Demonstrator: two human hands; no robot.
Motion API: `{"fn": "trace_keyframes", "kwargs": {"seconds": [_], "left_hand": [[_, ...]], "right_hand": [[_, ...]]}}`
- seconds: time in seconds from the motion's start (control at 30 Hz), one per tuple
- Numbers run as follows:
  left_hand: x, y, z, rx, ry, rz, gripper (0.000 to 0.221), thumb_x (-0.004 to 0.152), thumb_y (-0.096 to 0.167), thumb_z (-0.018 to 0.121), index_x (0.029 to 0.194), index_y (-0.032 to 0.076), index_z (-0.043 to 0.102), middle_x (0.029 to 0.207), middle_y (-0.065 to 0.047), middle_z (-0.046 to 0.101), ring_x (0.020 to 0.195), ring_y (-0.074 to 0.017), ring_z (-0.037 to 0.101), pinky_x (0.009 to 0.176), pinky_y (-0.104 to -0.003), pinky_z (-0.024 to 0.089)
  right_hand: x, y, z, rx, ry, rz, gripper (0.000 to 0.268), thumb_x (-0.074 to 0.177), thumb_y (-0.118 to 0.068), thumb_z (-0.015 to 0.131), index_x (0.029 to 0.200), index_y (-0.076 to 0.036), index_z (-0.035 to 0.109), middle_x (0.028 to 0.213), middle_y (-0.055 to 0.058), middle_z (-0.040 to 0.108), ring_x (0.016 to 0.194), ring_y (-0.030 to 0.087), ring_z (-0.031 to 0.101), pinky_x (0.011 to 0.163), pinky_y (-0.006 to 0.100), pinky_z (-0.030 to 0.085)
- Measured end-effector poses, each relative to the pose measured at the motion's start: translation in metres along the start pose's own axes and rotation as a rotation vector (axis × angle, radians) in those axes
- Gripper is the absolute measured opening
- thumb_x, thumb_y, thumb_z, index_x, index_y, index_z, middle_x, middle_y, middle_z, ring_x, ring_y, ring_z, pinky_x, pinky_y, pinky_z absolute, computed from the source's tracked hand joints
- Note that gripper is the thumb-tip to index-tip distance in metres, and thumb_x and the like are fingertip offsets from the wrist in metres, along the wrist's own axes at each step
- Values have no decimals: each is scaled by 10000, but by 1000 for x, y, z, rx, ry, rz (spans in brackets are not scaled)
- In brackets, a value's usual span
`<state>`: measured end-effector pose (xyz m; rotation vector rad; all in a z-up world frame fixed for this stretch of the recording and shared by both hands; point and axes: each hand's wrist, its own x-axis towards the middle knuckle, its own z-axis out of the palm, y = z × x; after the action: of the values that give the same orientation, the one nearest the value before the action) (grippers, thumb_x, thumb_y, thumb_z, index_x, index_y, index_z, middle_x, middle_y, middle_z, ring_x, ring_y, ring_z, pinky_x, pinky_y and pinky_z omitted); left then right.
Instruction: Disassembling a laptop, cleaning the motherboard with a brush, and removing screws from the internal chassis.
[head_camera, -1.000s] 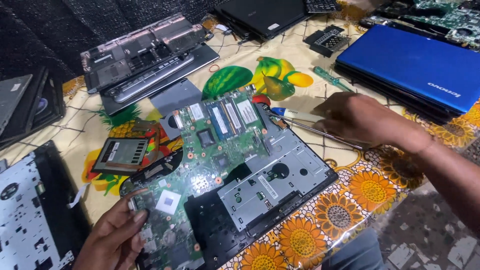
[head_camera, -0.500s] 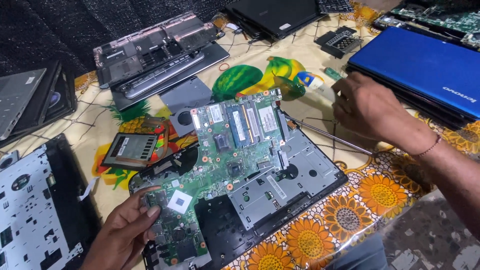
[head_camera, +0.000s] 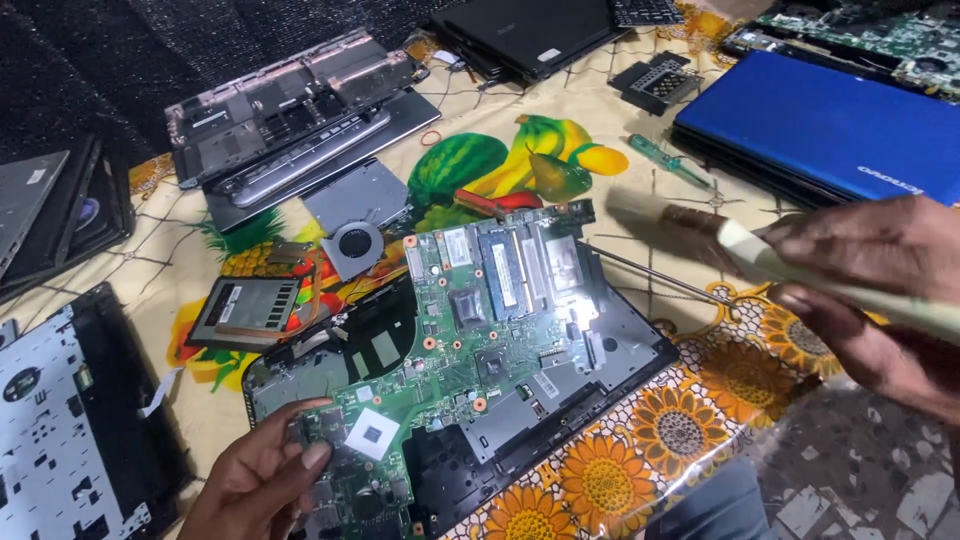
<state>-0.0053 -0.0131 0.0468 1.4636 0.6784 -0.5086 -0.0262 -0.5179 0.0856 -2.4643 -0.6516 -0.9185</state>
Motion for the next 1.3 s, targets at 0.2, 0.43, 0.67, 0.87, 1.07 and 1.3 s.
{"fn": "trace_keyframes", "kwargs": {"seconds": [0.2,0.43,0.67,0.87,1.07,1.3], "left_hand": [[-43,9,38,65,81,-7,522,906,11,640,1420,41,729,1167,-394,828,823,-488,629,655,-501,412],[-40,-2,53,79,10,-13,529,876,-37,647,1399,-40,724,1239,-392,855,1110,-495,777,906,-550,564],[-25,-11,48,276,-59,13,619,811,167,732,1428,108,736,1106,-267,926,714,-340,688,580,-389,460],[-13,-20,39,420,-88,67,644,837,362,754,1461,203,731,581,-132,476,544,-214,436,542,-346,339],[-54,8,70,118,-157,0,499,942,68,579,1436,7,616,1218,-388,841,1045,-456,778,889,-506,565],[-35,-6,61,97,-189,83,546,869,70,643,1412,12,650,1394,-269,783,1250,-347,740,1068,-421,514]], "right_hand": [[-4,-13,-12,89,68,90,260,943,-68,650,1156,82,644,1217,262,667,1197,383,718,1111,420,590],[18,-44,-27,79,-214,-123,355,873,-60,610,1216,29,627,1283,197,681,1129,238,749,924,266,635],[-41,-55,15,181,-397,-264,121,859,-195,753,850,-106,671,976,70,695,775,214,754,622,349,707],[-156,-3,14,340,-772,59,410,880,-265,810,1288,-281,842,1519,-78,645,1345,45,660,1118,320,402],[-43,-43,15,-135,-303,-159,137,844,-107,665,970,-52,668,1196,181,659,922,330,714,664,465,621],[-89,-75,15,483,-1124,331,693,961,-407,802,1565,-344,468,1570,15,542,1306,214,741,1085,436,581]]}}
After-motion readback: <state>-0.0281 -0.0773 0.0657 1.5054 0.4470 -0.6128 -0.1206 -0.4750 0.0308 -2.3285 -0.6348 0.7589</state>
